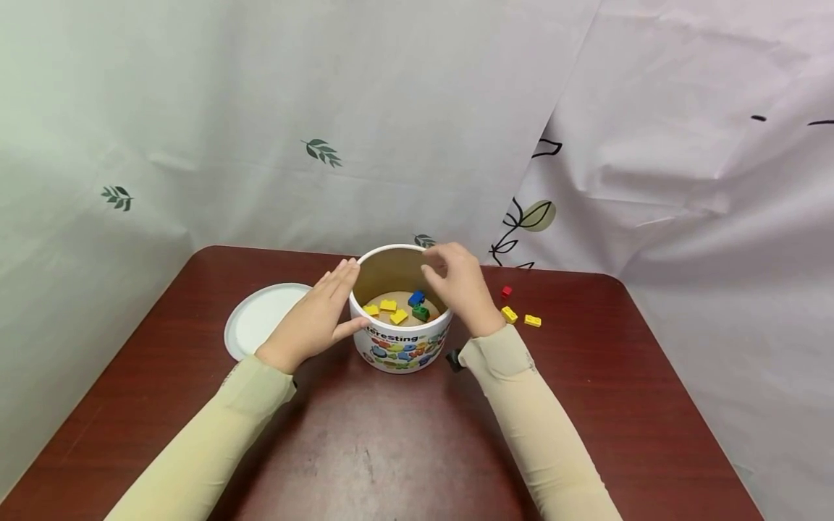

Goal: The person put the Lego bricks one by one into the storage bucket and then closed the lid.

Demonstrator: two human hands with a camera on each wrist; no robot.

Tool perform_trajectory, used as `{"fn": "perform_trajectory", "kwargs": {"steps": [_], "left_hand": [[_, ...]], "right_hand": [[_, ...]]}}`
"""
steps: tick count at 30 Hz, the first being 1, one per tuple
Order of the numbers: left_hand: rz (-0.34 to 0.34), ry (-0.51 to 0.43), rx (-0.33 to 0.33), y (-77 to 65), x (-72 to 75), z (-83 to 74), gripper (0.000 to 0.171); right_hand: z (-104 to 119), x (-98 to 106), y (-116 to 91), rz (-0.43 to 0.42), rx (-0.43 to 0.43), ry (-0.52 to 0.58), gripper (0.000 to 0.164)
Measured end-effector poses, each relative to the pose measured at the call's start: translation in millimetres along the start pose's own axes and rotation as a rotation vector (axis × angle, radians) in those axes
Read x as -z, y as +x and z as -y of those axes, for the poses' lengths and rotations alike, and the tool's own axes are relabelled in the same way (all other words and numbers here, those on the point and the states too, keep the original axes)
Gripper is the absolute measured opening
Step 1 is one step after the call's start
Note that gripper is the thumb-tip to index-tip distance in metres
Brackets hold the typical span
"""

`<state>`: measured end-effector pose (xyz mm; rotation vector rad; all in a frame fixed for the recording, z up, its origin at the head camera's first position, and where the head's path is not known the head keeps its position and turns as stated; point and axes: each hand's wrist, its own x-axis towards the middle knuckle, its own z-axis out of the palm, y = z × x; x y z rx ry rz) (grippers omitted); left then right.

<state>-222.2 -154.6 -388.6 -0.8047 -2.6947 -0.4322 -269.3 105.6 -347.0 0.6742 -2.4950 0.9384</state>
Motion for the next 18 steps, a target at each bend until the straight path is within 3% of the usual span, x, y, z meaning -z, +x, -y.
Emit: {"fn": "perform_trajectory", "kwargs": {"steps": [4, 11, 18], "left_hand": [[0.001, -0.004, -0.001, -0.3, 0.9, 0.2, 0.092], [-0.004, -0.020, -0.009, -1.2, -0.3, 1.8, 0.092], [-0.015, -0.018, -0.022, -1.1, -1.5, 1.4, 0.092]], "right_hand": [[-7, 9, -6, -0.102, 0.020, 0.037, 0.019], [-27, 29, -24, -0.157, 0.001, 0.063, 0.019], [-54, 43, -44, -0.210, -0.096, 0.109, 0.018]]}}
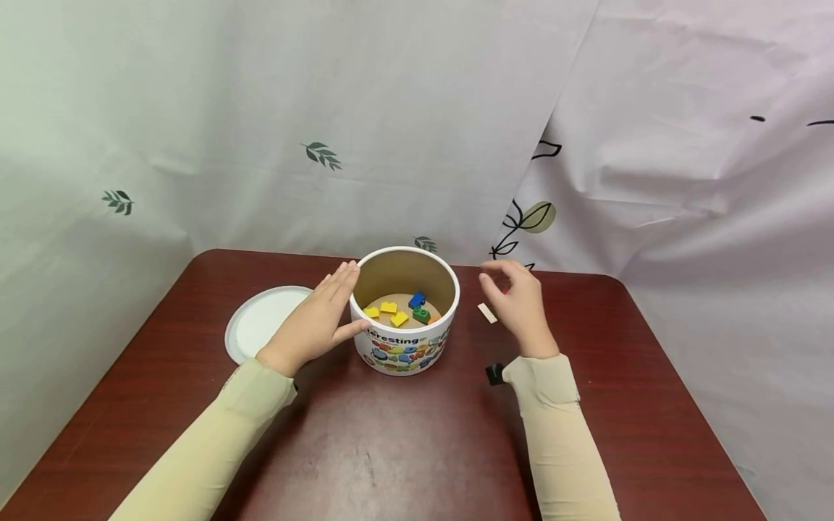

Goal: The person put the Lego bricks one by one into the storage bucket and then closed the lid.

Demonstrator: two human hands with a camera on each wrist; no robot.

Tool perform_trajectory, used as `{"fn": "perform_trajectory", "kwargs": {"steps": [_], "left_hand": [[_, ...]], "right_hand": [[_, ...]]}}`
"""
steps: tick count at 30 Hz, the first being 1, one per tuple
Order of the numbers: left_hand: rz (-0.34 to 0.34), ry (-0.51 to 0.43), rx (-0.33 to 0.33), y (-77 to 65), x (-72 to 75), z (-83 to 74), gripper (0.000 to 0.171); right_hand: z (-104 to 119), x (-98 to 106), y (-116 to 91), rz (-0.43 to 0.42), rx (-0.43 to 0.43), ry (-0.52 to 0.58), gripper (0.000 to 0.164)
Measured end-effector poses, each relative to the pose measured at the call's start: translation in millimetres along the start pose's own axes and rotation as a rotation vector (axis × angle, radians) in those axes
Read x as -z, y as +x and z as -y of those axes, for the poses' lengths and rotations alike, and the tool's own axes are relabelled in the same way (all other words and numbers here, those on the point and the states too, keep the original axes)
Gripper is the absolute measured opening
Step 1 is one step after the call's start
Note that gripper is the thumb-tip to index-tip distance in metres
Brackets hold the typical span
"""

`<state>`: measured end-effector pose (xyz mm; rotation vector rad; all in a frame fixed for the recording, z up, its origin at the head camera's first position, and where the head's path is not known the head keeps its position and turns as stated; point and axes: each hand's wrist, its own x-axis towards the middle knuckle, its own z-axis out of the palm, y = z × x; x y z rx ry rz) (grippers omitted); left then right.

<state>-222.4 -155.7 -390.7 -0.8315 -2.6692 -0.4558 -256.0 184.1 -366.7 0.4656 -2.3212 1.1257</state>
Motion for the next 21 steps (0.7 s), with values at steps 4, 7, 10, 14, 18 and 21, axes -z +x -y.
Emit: {"fn": "perform_trajectory", "kwargs": {"steps": [4, 7, 10, 14, 18, 21], "left_hand": [[-0.009, 0.001, -0.003, 0.0, -0.5, -0.1, 0.092], [-0.010, -0.003, -0.004, -0.1, -0.4, -0.2, 0.092], [-0.010, -0.005, 0.000, -0.9, 0.0, 0.0, 0.092], [-0.011, -0.001, 0.002, -0.6, -0.6, 0.1, 0.091], [-0.005, -0.002, 0.001, 0.3, -1.0, -0.2, 0.091], [-0.002, -0.006, 0.003, -0.2, -1.0, 0.0, 0.091]], "right_hand": [[-19, 6, -8, 0.012, -0.096, -0.039, 0.017], [-32, 7, -13, 0.044, -0.163, -0.068, 0.018], [-42, 5, -18, 0.108, -0.231, -0.090, 0.019], [-50, -2, -22, 0.190, -0.343, -0.127, 0.023], [-54, -8, -25, 0.242, -0.445, -0.184, 0.027], [-57, -14, -27, 0.267, -0.485, -0.235, 0.028]]}}
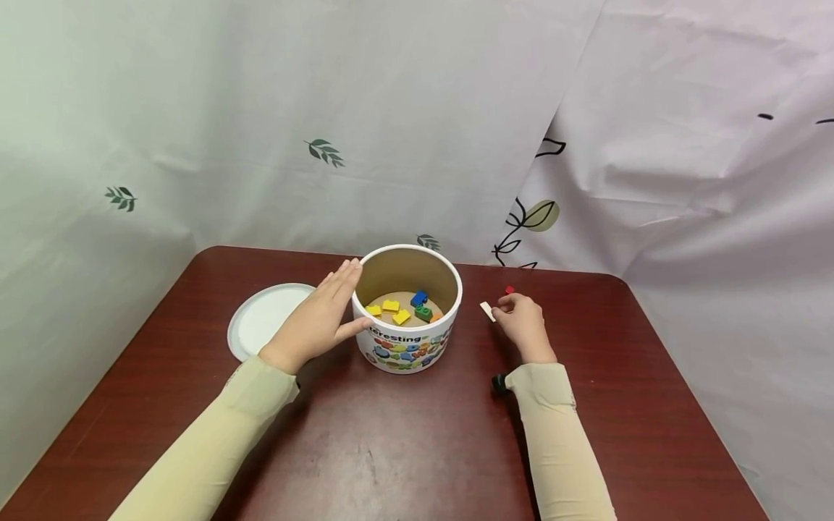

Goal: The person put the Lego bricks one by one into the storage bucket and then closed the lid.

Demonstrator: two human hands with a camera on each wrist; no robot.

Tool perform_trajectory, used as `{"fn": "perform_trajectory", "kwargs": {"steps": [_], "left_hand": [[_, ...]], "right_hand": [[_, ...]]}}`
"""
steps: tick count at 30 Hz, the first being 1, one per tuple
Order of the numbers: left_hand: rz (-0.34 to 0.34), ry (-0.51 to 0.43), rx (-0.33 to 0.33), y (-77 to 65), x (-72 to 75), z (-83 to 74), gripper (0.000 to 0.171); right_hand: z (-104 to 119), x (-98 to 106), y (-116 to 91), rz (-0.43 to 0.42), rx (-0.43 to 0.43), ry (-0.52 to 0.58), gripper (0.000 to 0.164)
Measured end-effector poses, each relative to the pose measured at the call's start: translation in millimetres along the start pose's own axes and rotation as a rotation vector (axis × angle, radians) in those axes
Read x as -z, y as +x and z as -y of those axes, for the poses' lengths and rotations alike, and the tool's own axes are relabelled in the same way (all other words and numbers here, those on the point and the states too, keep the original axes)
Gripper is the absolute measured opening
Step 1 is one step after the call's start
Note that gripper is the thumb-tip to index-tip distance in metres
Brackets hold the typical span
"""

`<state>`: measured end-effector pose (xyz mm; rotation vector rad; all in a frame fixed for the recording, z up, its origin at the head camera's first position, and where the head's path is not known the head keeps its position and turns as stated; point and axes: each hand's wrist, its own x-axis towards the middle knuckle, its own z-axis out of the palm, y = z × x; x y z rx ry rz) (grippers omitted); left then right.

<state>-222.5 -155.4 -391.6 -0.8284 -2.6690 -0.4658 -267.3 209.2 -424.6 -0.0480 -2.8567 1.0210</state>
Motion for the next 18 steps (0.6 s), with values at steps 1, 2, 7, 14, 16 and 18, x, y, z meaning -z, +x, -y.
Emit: {"fn": "perform_trajectory", "kwargs": {"steps": [1, 2, 7, 14, 16, 18], "left_hand": [[-0.001, 0.001, 0.000, 0.0, -0.1, 0.2, 0.091], [-0.003, -0.001, -0.001, 0.0, -0.2, 0.4, 0.091], [-0.009, 0.001, -0.004, -0.2, -1.0, 1.3, 0.091], [-0.013, -0.005, -0.006, -0.5, -1.8, 2.3, 0.092], [-0.016, -0.006, -0.009, -0.2, -1.8, 2.2, 0.091], [-0.014, -0.007, -0.008, 0.0, -1.6, 1.9, 0.091]], "right_hand": [[0, -2, 1, 0.005, -0.007, -0.018, 0.029], [0, -3, 1, 0.014, -0.020, -0.034, 0.029], [-1, -7, 1, 0.061, -0.052, -0.127, 0.032], [3, -10, 3, 0.060, -0.031, -0.184, 0.017], [4, -11, 3, 0.055, -0.015, -0.198, 0.027], [4, -12, 4, 0.044, 0.003, -0.212, 0.034]]}}
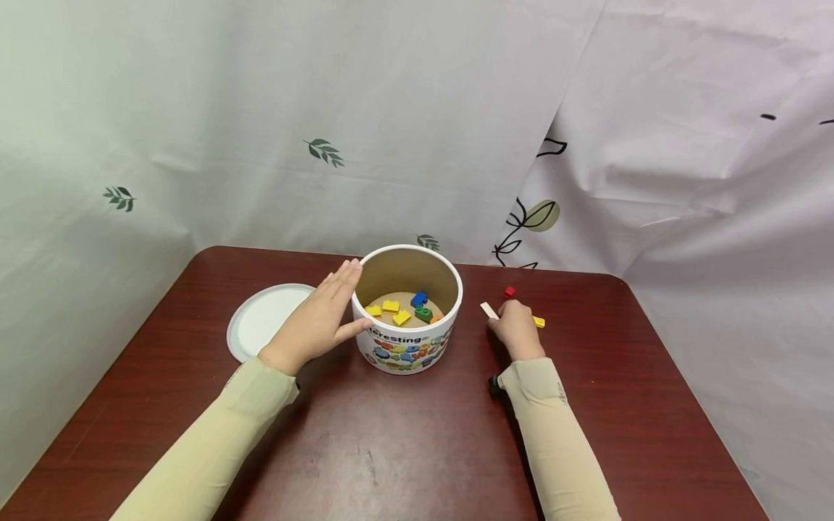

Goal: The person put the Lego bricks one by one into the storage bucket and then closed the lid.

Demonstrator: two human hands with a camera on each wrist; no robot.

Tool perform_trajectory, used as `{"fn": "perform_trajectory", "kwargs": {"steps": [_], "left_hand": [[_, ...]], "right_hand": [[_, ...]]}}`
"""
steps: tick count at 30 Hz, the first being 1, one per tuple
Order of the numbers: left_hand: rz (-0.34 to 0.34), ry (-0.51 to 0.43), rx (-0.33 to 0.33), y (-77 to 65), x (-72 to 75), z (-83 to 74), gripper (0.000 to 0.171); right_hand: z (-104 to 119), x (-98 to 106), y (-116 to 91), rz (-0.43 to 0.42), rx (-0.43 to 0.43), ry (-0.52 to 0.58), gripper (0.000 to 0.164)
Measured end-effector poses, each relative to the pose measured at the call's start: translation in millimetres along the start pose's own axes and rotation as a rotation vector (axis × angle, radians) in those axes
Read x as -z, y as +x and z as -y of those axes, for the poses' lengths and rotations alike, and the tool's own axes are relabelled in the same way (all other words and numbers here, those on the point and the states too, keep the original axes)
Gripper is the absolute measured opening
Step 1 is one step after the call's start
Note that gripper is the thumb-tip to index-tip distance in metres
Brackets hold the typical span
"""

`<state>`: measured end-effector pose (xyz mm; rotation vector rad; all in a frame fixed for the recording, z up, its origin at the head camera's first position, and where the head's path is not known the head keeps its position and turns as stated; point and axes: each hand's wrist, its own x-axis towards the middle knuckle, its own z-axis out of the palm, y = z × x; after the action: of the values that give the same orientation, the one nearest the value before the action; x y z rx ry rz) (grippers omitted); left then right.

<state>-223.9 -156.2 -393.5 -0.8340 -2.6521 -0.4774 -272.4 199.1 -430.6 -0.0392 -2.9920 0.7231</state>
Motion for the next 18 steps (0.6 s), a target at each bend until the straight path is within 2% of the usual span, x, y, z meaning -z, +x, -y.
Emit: {"fn": "perform_trajectory", "kwargs": {"steps": [4, 18], "left_hand": [[0.002, 0.003, 0.004, -0.3, 0.2, -0.4, 0.091], [-0.004, 0.010, 0.000, 0.1, -1.4, 0.2, 0.091]], "right_hand": [[0.6, -2.4, 2.1, -0.018, 0.016, -0.023, 0.040], [-2.4, -10.6, 6.2, -0.020, 0.001, -0.070, 0.035]]}}
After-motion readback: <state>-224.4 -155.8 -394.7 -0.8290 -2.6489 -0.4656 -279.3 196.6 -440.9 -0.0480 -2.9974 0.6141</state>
